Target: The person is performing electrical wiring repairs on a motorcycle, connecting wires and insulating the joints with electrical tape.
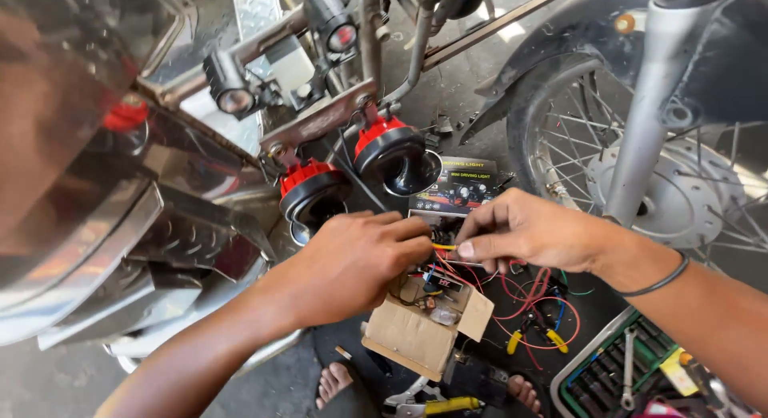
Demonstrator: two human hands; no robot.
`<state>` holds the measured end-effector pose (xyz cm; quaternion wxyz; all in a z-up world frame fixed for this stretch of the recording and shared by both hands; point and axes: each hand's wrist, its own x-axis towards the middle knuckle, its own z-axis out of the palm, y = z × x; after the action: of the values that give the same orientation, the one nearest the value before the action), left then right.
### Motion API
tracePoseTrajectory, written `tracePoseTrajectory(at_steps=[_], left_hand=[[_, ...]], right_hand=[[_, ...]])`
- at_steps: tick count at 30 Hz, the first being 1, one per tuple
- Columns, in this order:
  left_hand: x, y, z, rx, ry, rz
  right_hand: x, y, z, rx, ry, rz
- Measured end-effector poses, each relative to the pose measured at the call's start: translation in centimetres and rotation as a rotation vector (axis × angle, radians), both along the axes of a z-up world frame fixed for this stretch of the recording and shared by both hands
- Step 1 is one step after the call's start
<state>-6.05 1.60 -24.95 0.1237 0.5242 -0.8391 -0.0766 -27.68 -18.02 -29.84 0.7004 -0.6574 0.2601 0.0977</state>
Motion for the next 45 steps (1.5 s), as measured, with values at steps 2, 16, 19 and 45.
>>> tracePoseTrajectory(at_steps=[2, 16, 19, 45], left_hand=[[0.1, 0.4, 0.9, 0.230, 0.170, 0.058], [-1.6, 1.6, -2.7, 0.387, 0.753, 0.215], [-1.6, 2.1, -2.3, 0.366, 0.573, 0.243], [-6.0, 0.9, -7.0, -0.501, 0.561, 0.319]], right_hand=[[-0.3, 1.1, 0.0, -0.014, -0.009, 0.024], [0.5, 4.8, 1.6, -0.482, -0.105, -0.114], [0.6, 5.4, 2.3, -0.683, -0.183, -0.115], [-1.1, 6.4, 6.1, -1.124, -0.379, -0.100]])
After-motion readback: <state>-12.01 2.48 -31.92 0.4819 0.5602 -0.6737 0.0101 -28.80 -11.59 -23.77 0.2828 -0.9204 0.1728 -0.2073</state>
